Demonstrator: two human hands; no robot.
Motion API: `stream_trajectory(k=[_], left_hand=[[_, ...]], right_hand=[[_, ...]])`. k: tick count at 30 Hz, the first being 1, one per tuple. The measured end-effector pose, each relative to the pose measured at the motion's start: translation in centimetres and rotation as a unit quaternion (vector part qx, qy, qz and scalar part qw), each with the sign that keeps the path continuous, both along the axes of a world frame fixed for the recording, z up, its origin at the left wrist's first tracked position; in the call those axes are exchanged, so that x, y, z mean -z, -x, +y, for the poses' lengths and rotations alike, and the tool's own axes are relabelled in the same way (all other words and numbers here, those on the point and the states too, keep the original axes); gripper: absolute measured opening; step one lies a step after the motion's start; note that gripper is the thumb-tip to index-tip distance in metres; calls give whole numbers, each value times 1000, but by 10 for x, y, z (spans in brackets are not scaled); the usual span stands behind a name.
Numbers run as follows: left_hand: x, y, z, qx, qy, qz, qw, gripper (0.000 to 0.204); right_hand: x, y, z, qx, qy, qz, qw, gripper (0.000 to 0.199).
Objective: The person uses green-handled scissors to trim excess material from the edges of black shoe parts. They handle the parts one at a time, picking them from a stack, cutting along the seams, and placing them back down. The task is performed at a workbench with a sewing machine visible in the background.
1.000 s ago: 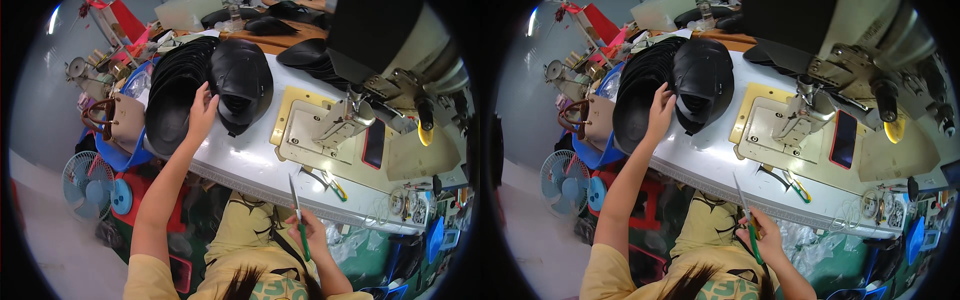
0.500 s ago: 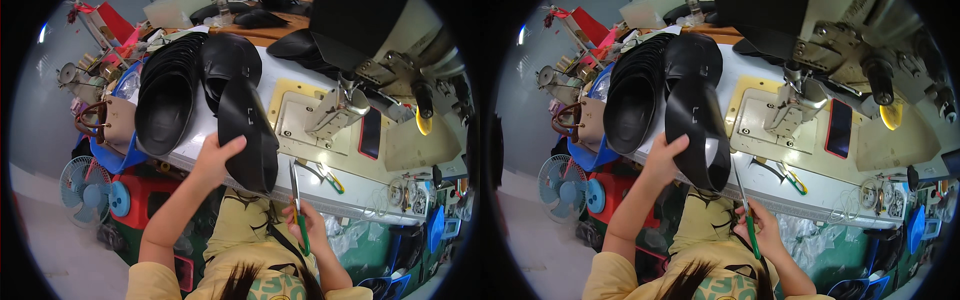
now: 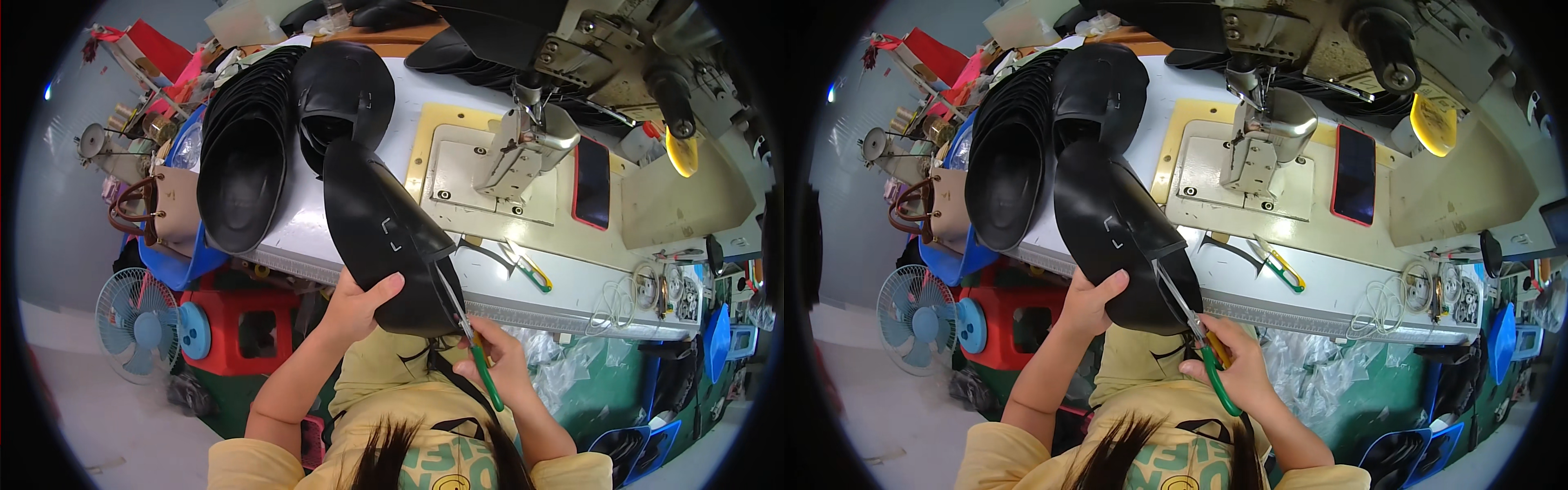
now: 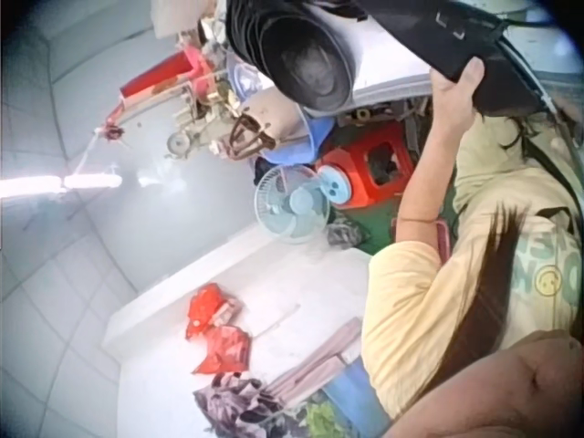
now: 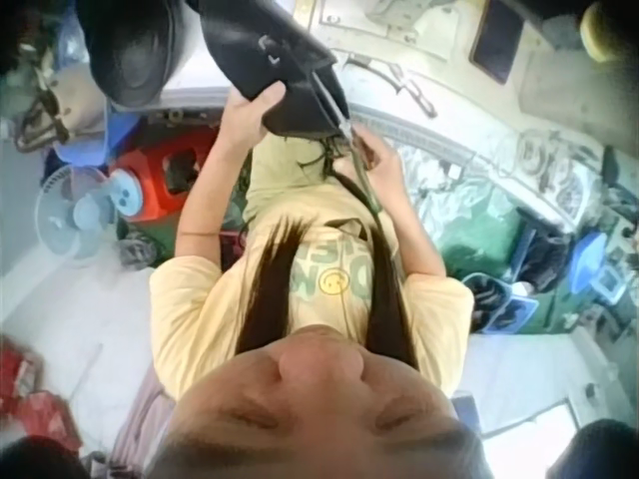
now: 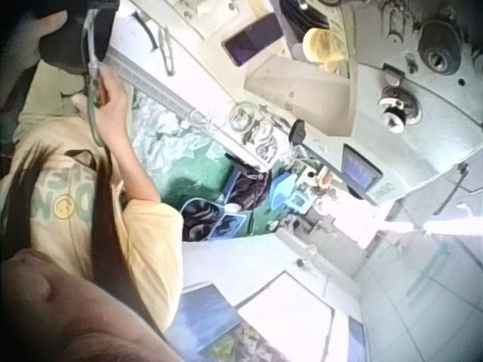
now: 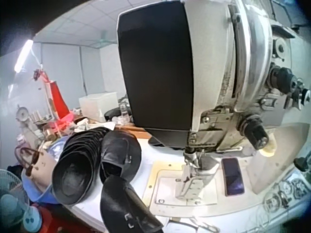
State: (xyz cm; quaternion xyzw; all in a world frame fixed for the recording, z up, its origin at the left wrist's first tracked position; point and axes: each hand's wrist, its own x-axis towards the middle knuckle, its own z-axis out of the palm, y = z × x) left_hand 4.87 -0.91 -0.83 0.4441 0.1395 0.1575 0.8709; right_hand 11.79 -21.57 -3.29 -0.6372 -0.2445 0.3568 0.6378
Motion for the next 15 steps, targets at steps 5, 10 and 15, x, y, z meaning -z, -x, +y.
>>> stream_trajectory(k=[5, 10, 15], left_hand=[[6, -1, -7, -9, 42, -11, 999, 30], [9, -3, -17, -17, 43, -18, 999, 28], [7, -3, -21, -14, 31, -10, 999, 26]], right_hand=[[-2, 2, -6, -15, 15, 28, 999, 62], [4, -2, -9, -6, 8, -7, 1000, 59], [0, -2, -9, -17, 14, 13, 1000, 55]])
